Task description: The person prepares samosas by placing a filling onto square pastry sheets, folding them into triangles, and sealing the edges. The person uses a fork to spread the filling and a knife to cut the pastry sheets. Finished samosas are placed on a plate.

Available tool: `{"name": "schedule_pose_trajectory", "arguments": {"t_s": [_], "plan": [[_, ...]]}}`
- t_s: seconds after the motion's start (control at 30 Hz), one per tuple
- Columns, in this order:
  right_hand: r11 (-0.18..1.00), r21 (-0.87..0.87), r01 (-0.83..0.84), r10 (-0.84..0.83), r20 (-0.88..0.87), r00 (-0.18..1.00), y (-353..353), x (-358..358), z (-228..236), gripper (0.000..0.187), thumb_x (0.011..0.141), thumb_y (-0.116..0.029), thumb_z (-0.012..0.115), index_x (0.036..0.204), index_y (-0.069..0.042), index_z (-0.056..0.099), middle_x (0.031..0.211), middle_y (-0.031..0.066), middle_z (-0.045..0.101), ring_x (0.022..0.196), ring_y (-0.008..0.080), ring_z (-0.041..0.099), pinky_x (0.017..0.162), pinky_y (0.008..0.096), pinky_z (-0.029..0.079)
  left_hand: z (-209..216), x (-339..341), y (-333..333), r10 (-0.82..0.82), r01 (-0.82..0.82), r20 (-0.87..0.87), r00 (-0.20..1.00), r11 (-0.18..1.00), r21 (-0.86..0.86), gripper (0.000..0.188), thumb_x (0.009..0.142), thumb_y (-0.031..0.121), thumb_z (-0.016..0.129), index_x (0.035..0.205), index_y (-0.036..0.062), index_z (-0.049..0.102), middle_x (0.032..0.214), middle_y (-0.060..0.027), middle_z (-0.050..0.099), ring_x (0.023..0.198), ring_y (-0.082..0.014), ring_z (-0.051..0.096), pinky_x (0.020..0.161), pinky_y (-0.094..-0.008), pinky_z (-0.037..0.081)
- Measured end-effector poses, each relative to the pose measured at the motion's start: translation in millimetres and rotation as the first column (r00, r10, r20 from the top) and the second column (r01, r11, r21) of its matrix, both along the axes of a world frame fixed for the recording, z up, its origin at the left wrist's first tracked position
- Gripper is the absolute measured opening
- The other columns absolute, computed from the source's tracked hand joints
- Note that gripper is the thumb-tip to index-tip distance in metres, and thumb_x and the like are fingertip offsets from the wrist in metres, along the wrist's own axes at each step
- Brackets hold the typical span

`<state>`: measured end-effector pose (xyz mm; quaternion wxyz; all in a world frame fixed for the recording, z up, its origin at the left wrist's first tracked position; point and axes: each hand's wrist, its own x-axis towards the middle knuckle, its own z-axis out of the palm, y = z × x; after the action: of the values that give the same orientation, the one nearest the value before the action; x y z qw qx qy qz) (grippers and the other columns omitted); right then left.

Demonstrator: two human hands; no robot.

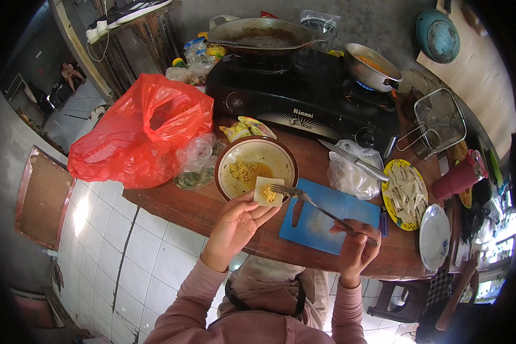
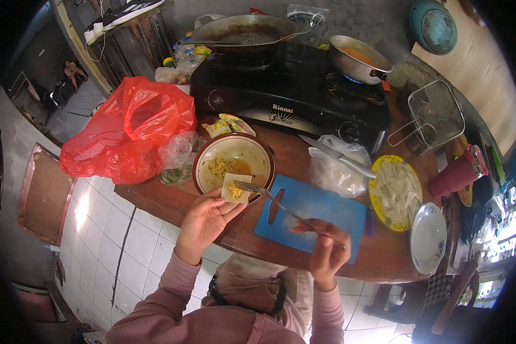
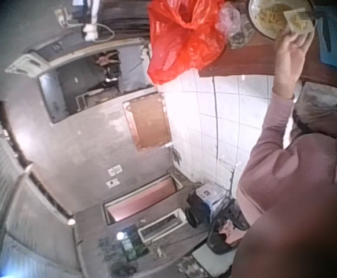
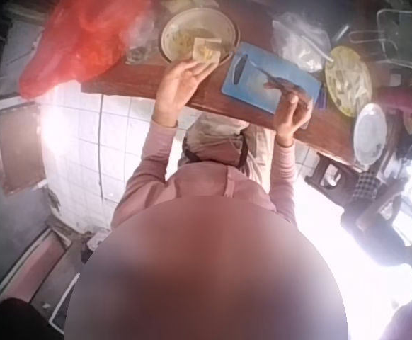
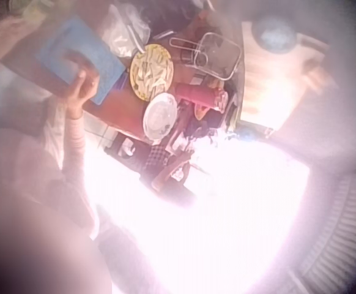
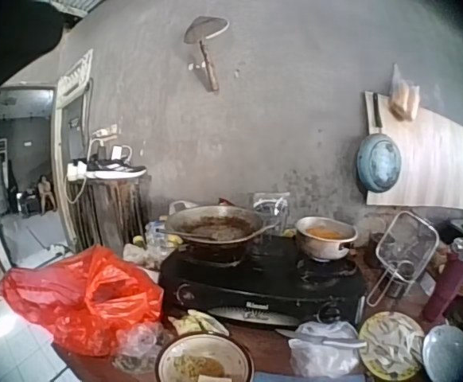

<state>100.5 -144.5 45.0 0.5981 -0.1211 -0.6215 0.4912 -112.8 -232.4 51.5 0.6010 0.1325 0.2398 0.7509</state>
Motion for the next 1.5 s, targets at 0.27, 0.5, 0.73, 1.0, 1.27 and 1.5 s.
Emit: {"name": "schedule_pose_trajectory", "arguments": {"t_s": [0.27, 0.5, 0.73, 1.0, 1.27, 1.5], "plan": [[0.997, -0.031, -0.067, 0.068, 0.018, 0.998, 5, 11, 3, 0.022, 0.096, -0.019, 0.044, 0.101, 0.003, 0.045, 0.089, 0.0242, 0.061, 0.070, 0.0301, 0.064, 0.063, 0.0406, 0.054, 1, -2, -2, -0.071, 0.071, 0.014, 0.997, 0.997, 0.001, 0.036, 0.086, -0.002, 0.037, 0.120, -0.0095, 0.047, 0.122, -0.0218, 0.053, 0.116, -0.0328, 0.051, 0.104, -0.0464, 0.037], [0.992, -0.086, -0.091, 0.094, 0.034, 0.995, 6, 18, 3, 0.023, 0.096, -0.019, 0.045, 0.099, 0.004, 0.046, 0.087, 0.0235, 0.061, 0.069, 0.0284, 0.064, 0.062, 0.0389, 0.054, 7, 0, -5, -0.114, 0.114, -0.031, 0.993, 0.993, 0.006, 0.040, 0.086, -0.001, 0.037, 0.125, -0.0119, 0.041, 0.125, -0.0246, 0.050, 0.116, -0.0341, 0.051, 0.104, -0.0468, 0.036], [0.992, -0.104, -0.067, 0.076, 0.084, 0.994, 8, 14, 9, 0.023, 0.096, -0.019, 0.045, 0.097, 0.004, 0.045, 0.084, 0.0232, 0.061, 0.067, 0.0282, 0.064, 0.061, 0.0384, 0.054, 8, 1, -7, -0.158, 0.154, -0.061, 0.986, 0.986, -0.062, 0.046, 0.085, 0.000, 0.037, 0.129, -0.0149, 0.033, 0.126, -0.0268, 0.048, 0.118, -0.0355, 0.049, 0.105, -0.0468, 0.035], [0.954, -0.298, -0.038, 0.038, -0.004, 0.999, 10, 10, 15, 0.028, 0.094, -0.024, 0.048, 0.097, 0.004, 0.044, 0.079, 0.0214, 0.060, 0.066, 0.0294, 0.064, 0.058, 0.0381, 0.054, 7, -1, -8, -0.172, 0.168, -0.065, 0.983, 0.984, -0.058, 0.046, 0.086, 0.000, 0.036, 0.129, -0.0150, 0.034, 0.125, -0.0269, 0.048, 0.116, -0.0353, 0.050, 0.104, -0.0471, 0.036], [0.972, -0.228, -0.060, 0.066, 0.020, 0.998, 10, 14, 17, 0.037, 0.092, -0.031, 0.053, 0.096, 0.005, 0.044, 0.077, 0.0192, 0.058, 0.065, 0.0295, 0.064, 0.056, 0.0377, 0.055, 2, -1, -8, -0.178, 0.175, -0.032, 0.984, 0.982, -0.067, 0.044, 0.086, 0.001, 0.037, 0.127, -0.0141, 0.037, 0.124, -0.0253, 0.050, 0.116, -0.0335, 0.051, 0.103, -0.0459, 0.038], [0.975, -0.219, -0.049, 0.061, 0.050, 0.997, 11, 15, 21, 0.039, 0.092, -0.033, 0.052, 0.095, 0.005, 0.044, 0.075, 0.0216, 0.061, 0.063, 0.0290, 0.064, 0.056, 0.0373, 0.055, 2, -1, -8, -0.192, 0.191, -0.013, 0.981, 0.980, -0.059, 0.043, 0.086, 0.002, 0.038, 0.126, -0.0142, 0.038, 0.123, -0.0252, 0.051, 0.115, -0.0328, 0.052, 0.103, -0.0451, 0.037]]}}
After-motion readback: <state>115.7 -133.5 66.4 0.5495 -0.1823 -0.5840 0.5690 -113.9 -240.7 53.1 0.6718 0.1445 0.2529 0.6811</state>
